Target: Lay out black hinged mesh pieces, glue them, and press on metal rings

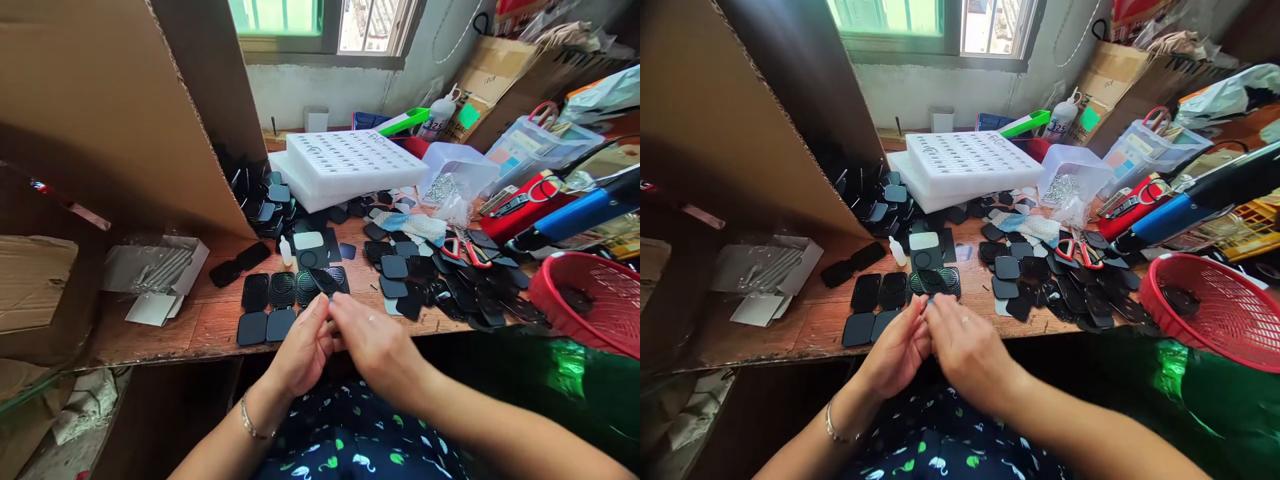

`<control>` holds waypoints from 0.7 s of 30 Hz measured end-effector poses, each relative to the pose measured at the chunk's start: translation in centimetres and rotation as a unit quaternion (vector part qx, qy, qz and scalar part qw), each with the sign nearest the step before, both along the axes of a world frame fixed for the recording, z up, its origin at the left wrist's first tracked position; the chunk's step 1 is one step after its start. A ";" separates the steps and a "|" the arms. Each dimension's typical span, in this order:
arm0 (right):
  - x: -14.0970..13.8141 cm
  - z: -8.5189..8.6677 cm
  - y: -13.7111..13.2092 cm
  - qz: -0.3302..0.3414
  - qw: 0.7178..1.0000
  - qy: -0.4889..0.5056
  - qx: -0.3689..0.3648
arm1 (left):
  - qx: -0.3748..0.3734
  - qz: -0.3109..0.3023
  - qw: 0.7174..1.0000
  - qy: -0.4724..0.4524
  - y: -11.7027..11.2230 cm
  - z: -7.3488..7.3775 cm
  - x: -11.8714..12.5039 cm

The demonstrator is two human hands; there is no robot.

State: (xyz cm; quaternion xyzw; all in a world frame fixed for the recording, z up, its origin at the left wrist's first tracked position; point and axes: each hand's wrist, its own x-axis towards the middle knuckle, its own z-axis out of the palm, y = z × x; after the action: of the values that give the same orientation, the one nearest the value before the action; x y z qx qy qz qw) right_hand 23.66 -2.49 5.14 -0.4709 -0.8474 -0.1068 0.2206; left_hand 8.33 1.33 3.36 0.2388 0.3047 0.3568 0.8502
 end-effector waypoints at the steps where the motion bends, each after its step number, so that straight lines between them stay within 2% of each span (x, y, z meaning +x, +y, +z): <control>1: -0.6 -0.5 -1.2 0.050 0.998 0.027 0.003 | -0.023 0.025 0.999 -0.011 -0.3 0.0 0.5; 3: -0.7 -0.9 -2.2 0.110 0.987 0.116 -0.009 | -0.031 0.057 0.998 -0.016 -0.9 0.1 0.8; 4: -0.3 -0.9 -2.0 0.111 0.978 0.178 -0.016 | -0.024 0.059 0.998 -0.012 -1.1 0.1 0.7; 5: 0.4 -0.7 -1.5 0.087 0.966 0.243 -0.024 | -0.015 0.048 0.999 -0.003 -1.3 0.1 0.5; 7: 2.0 -0.3 0.3 -0.017 0.932 0.358 -0.055 | 0.002 0.004 1.000 0.013 -1.6 0.2 -0.2; 9: 3.3 0.0 2.2 -0.093 0.884 0.430 -0.155 | 0.013 -0.046 0.999 0.024 -1.9 0.1 -0.7; 11: 3.9 0.1 3.6 -0.080 0.827 0.472 -0.294 | 0.018 -0.073 0.997 0.036 -2.1 0.0 -1.0; 13: 3.7 0.2 4.0 -0.051 0.788 0.493 -0.365 | 0.016 -0.074 0.996 0.052 -2.4 -0.2 -1.2; 14: 3.4 0.3 3.9 -0.048 0.785 0.499 -0.364 | 0.014 -0.069 0.996 0.060 -2.4 -0.4 -1.2; 16: 2.7 0.7 3.3 -0.058 0.811 0.489 -0.317 | 0.008 -0.058 0.996 0.068 -2.5 -0.6 -1.3; 18: 1.9 1.1 2.4 -0.049 0.859 0.443 -0.252 | -0.001 -0.046 0.996 0.071 -2.4 -0.9 -1.4; 20: 1.2 1.6 1.7 -0.009 0.908 0.380 -0.176 | -0.004 -0.031 0.997 0.065 -2.1 -1.2 -1.5; 21: 0.9 1.8 1.5 0.016 0.924 0.354 -0.144 | -0.001 -0.025 0.998 0.059 -2.0 -1.3 -1.5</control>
State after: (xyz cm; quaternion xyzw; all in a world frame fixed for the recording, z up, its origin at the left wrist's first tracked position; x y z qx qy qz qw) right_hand 24.59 -1.03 6.97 -0.4909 -0.7282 0.1932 0.4374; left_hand 6.83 -0.65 2.11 0.2658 0.3485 0.3203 0.8398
